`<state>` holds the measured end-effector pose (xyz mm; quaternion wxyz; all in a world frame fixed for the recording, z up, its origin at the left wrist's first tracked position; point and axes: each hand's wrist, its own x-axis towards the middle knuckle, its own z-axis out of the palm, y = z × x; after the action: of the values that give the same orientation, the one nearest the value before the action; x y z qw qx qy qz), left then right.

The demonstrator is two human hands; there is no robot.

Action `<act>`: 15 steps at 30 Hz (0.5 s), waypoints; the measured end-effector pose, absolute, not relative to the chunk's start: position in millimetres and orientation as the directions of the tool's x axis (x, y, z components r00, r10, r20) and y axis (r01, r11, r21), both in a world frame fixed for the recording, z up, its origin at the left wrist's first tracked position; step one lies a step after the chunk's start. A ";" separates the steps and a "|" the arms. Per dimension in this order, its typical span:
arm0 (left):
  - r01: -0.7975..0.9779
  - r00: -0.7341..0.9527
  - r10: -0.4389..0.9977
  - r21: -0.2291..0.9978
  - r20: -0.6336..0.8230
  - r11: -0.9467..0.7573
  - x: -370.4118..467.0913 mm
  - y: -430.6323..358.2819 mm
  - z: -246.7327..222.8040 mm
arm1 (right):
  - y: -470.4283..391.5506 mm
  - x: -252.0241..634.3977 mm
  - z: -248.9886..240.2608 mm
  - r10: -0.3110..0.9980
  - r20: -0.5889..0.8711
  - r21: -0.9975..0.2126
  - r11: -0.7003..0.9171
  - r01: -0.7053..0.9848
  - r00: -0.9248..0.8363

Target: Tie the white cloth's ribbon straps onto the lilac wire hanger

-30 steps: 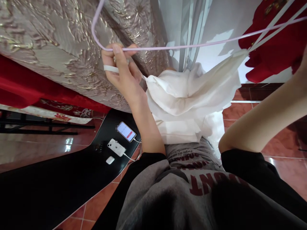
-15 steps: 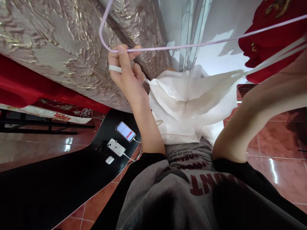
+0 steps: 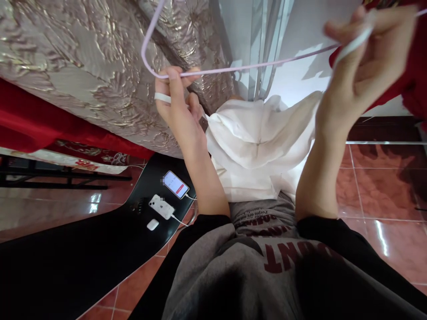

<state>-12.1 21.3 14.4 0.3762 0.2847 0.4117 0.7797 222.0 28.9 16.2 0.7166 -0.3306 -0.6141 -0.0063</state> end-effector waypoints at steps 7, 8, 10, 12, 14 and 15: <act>-0.344 -0.394 0.884 0.852 0.251 -0.395 -39.6 -0.6 15.9 | 10.2 220.8 18.3 0.661 0.742 -0.549 0.503 0.667 0.113; -0.310 -0.339 0.901 0.872 0.272 -0.380 -47.2 -7.6 17.8 | 9.9 223.4 18.1 0.650 0.750 -0.552 0.514 0.657 0.122; -0.187 -0.243 0.925 0.921 0.293 -0.341 -62.0 -21.9 21.7 | 7.4 228.1 18.7 0.651 0.745 -0.582 0.530 0.617 0.144; -0.093 -0.234 0.923 0.938 0.306 -0.335 -74.5 -34.2 24.6 | 3.1 231.5 20.5 0.674 0.722 -0.622 0.530 0.576 0.159; -0.016 -0.267 0.909 0.941 0.320 -0.337 -84.0 -42.3 26.2 | -1.1 233.3 22.5 0.698 0.698 -0.651 0.524 0.549 0.162; 0.022 -0.281 0.900 0.940 0.332 -0.340 -87.9 -44.5 26.9 | -2.8 233.8 23.3 0.696 0.697 -0.657 0.525 0.541 0.172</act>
<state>-87.9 -44.5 26.9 0.3373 0.4958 0.4649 0.6514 233.8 -2.8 23.3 0.5939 -0.4829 -0.6402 0.0654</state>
